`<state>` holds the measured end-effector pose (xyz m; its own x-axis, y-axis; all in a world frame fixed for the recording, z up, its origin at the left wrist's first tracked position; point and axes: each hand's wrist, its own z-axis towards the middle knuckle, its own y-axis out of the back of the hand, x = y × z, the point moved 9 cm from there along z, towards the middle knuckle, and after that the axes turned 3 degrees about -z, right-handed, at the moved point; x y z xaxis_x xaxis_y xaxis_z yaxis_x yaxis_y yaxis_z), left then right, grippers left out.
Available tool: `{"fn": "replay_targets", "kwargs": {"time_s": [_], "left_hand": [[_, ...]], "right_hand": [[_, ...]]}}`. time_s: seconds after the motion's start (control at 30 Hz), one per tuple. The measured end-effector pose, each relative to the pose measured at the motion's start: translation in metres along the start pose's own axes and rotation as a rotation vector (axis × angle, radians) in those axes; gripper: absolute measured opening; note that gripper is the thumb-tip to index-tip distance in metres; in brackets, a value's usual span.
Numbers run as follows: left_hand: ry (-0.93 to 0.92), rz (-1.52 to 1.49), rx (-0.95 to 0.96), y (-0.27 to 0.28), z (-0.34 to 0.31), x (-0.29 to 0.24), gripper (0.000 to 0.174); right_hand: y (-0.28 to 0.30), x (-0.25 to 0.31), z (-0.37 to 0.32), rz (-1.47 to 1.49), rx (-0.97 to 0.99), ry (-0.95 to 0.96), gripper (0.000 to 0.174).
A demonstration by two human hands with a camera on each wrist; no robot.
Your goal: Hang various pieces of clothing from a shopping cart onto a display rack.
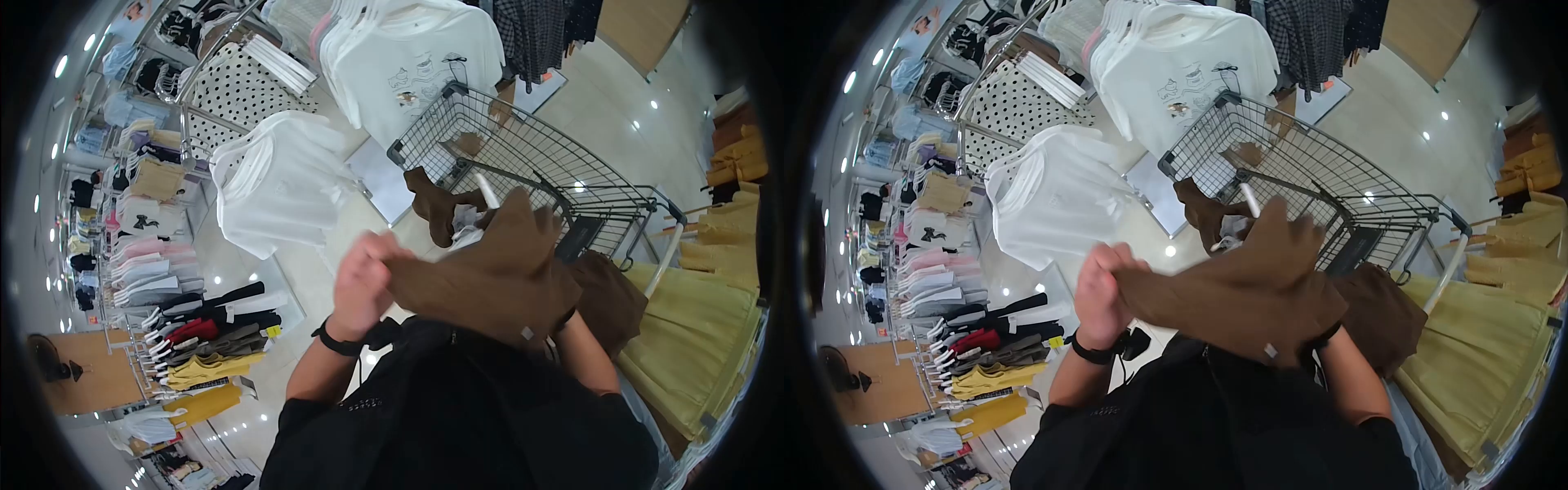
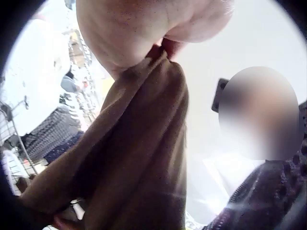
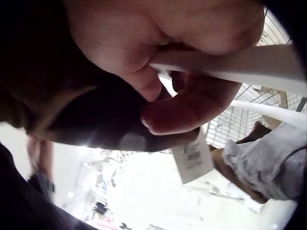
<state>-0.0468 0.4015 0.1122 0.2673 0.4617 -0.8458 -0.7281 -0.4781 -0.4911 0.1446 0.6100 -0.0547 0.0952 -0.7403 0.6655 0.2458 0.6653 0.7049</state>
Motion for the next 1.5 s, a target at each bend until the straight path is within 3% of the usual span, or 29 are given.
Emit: {"fn": "replay_targets", "kwargs": {"time_s": [0.07,0.13,0.23,0.3,0.37,0.4,0.47,0.5,0.6,0.63,0.7,0.77,0.83,0.93,1.0,1.03,1.07,1.1,1.13,1.17,1.2,1.3,1.37,1.5], "left_hand": [[-0.019,-0.107,-0.097,0.032,0.003,0.014,0.022],[-0.040,-0.070,-0.423,0.070,-0.004,0.029,0.020],[0.046,-0.076,-0.635,0.089,-0.010,0.064,0.019],[0.083,-0.072,-0.648,0.085,-0.016,0.079,0.017],[0.099,-0.075,-0.601,0.079,-0.022,0.084,0.016],[0.095,-0.075,-0.617,0.081,-0.026,0.082,0.016],[0.087,-0.032,-0.637,0.089,-0.033,0.073,0.017],[0.088,-0.028,-0.657,0.094,-0.038,0.072,0.017],[-0.198,0.600,-0.863,0.096,-0.074,0.019,0.010],[-0.352,0.691,-0.782,0.081,-0.084,0.001,0.006],[-0.445,0.903,-0.668,0.048,-0.100,-0.022,0.020],[-0.232,1.289,-0.188,0.000,-0.086,-0.024,0.042],[-0.077,1.403,0.133,-0.025,-0.079,0.001,0.048],[-0.042,1.544,0.201,-0.017,-0.094,0.019,0.049],[-0.162,1.550,0.112,-0.003,-0.110,0.012,0.043],[-0.165,1.542,0.116,0.007,-0.124,0.017,0.043],[-0.179,1.426,-0.092,0.031,-0.142,0.010,0.038],[-0.195,1.302,-0.300,0.057,-0.159,0.005,0.033],[-0.206,1.296,-0.310,0.070,-0.172,0.010,0.033],[-0.076,1.180,-0.432,0.097,-0.187,0.020,0.031],[0.058,1.054,-0.550,0.118,-0.205,0.030,0.029],[0.056,1.228,-0.595,0.131,-0.238,0.036,0.034],[-0.007,1.371,-0.601,0.134,-0.254,0.032,0.039],[0.106,1.244,-0.724,0.157,-0.270,0.033,0.057]], "right_hand": [[0.017,0.014,0.047,-0.043,-0.011,0.030,0.057],[0.026,0.036,0.084,-0.072,-0.008,0.075,0.059],[0.044,0.072,0.122,-0.121,-0.025,0.188,0.063],[0.046,0.086,0.135,-0.129,-0.030,0.234,0.064],[0.016,0.072,0.140,-0.086,0.199,0.188,0.071],[0.005,0.069,0.143,-0.079,0.211,0.197,0.071],[-0.018,0.053,0.155,0.610,0.210,-0.037,0.069],[-0.023,0.058,0.162,0.622,0.228,-0.037,0.069],[-0.031,0.080,0.177,0.676,0.198,0.126,0.067],[-0.036,0.084,0.181,0.535,0.164,0.194,0.063],[-0.047,0.093,0.187,0.403,0.140,0.267,0.060],[-0.068,0.098,0.190,0.521,0.280,0.184,0.060],[-0.083,0.115,0.192,0.417,0.240,0.303,0.061],[-0.103,0.133,0.182,0.165,0.135,0.462,0.064],[-0.120,0.136,0.174,0.006,0.071,0.497,0.065],[-0.134,0.128,0.173,0.318,0.159,0.361,0.064],[-0.147,0.120,0.172,0.625,0.246,0.218,0.064],[-0.146,0.129,0.172,0.614,0.250,0.223,0.064],[-0.148,0.135,0.170,1.216,0.341,0.053,0.063],[-0.152,0.144,0.167,1.812,0.424,-0.154,0.061],[-0.152,0.154,0.165,1.802,0.438,-0.161,0.061],[-0.145,0.178,0.168,1.608,0.362,-0.135,0.062],[-0.122,0.206,0.169,0.874,0.218,0.212,0.064],[-0.144,0.206,0.150,1.112,0.356,0.070,0.070]]}}
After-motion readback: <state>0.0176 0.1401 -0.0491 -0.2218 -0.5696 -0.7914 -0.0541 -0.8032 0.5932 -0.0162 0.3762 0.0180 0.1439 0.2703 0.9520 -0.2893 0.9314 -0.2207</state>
